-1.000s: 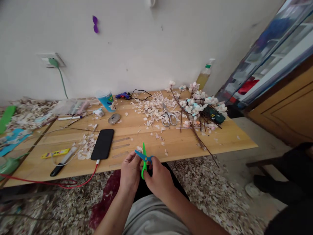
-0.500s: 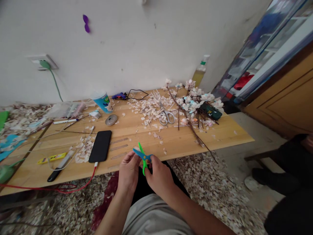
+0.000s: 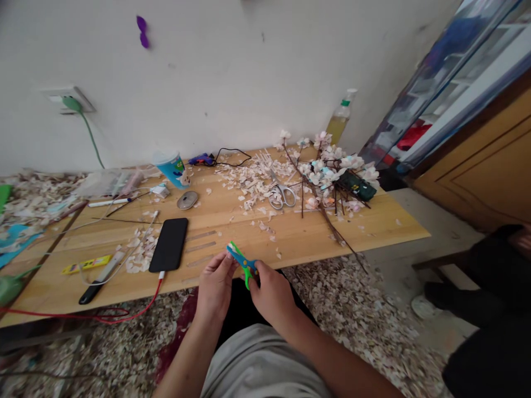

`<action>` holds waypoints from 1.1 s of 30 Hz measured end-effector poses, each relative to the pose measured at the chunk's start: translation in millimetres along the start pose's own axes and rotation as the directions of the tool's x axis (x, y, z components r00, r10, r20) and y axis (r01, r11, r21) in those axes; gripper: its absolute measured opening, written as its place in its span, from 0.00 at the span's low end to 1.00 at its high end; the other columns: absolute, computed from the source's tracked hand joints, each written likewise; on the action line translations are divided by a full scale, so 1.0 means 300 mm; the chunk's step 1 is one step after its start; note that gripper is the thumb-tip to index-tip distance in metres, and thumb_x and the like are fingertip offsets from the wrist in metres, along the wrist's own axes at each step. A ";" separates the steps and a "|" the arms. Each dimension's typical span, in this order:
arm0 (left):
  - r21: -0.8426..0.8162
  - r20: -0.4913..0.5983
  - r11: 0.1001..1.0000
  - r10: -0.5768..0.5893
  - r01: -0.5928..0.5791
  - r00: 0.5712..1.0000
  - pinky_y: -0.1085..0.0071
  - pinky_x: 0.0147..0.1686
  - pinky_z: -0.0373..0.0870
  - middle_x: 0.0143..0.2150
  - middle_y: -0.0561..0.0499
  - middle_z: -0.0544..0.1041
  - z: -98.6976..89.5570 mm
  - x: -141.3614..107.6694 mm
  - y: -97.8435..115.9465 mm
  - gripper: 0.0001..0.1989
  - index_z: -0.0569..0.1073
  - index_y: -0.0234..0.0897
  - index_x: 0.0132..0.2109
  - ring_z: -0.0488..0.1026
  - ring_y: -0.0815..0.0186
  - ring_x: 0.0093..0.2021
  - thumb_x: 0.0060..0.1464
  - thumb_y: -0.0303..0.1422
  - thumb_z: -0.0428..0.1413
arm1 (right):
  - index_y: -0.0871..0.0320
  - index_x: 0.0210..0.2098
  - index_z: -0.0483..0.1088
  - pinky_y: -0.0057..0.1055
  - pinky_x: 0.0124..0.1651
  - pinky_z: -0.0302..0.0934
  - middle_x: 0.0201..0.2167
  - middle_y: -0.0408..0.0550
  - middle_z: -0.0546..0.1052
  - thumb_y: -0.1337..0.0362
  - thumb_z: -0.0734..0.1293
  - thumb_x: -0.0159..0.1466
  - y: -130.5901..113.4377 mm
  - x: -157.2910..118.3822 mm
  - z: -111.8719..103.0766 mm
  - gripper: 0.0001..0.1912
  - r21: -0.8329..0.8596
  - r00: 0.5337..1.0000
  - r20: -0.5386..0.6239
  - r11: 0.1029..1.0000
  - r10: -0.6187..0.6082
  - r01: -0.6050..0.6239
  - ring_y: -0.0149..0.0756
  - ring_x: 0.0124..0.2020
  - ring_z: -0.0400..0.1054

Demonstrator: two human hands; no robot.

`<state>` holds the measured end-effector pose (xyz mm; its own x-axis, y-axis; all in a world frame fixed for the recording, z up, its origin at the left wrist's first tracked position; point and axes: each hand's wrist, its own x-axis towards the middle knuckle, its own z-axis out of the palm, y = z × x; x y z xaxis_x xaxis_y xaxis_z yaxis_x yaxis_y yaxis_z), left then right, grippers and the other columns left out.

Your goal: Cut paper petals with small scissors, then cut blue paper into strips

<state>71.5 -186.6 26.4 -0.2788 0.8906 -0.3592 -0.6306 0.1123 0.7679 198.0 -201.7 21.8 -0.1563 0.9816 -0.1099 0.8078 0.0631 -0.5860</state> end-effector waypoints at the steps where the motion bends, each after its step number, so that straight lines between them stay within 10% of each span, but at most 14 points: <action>1: 0.016 0.003 1.000 0.010 -0.010 1.000 0.75 0.37 0.69 0.31 0.51 0.81 -0.005 0.002 -0.002 0.12 0.80 0.35 0.33 0.74 0.70 0.31 0.39 0.34 0.69 | 0.55 0.38 0.67 0.29 0.30 0.48 0.30 0.47 0.78 0.60 0.63 0.65 0.002 0.001 -0.003 0.06 0.003 1.000 0.006 1.000 -0.001 0.001 0.39 0.31 0.72; 26: 0.311 0.148 0.944 0.066 -0.110 0.987 0.73 0.34 0.68 0.27 0.51 0.77 -0.039 0.023 0.016 0.09 0.78 0.33 0.32 0.72 0.69 0.29 0.42 0.31 0.66 | 0.54 0.34 0.64 0.27 0.30 0.47 0.27 0.42 0.75 0.58 0.67 0.62 0.030 -0.006 -0.037 0.08 0.058 0.995 0.069 0.996 -0.065 0.061 0.34 0.28 0.68; 33: 0.087 0.170 0.991 -0.118 0.105 0.978 0.73 0.35 0.69 0.30 0.50 0.78 -0.019 0.006 0.015 0.12 0.78 0.33 0.34 0.73 0.70 0.30 0.41 0.33 0.68 | 0.55 0.36 0.66 0.28 0.30 0.47 0.27 0.43 0.75 0.61 0.65 0.63 0.040 -0.001 -0.019 0.05 0.011 0.999 0.016 0.999 -0.042 0.042 0.35 0.28 0.69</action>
<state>64.1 -186.9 26.2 -0.0753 0.9329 -0.3521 -0.5910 0.2426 0.7693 210.8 -200.3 19.3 -0.1990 0.9751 -0.0977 0.7940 0.1019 -0.5993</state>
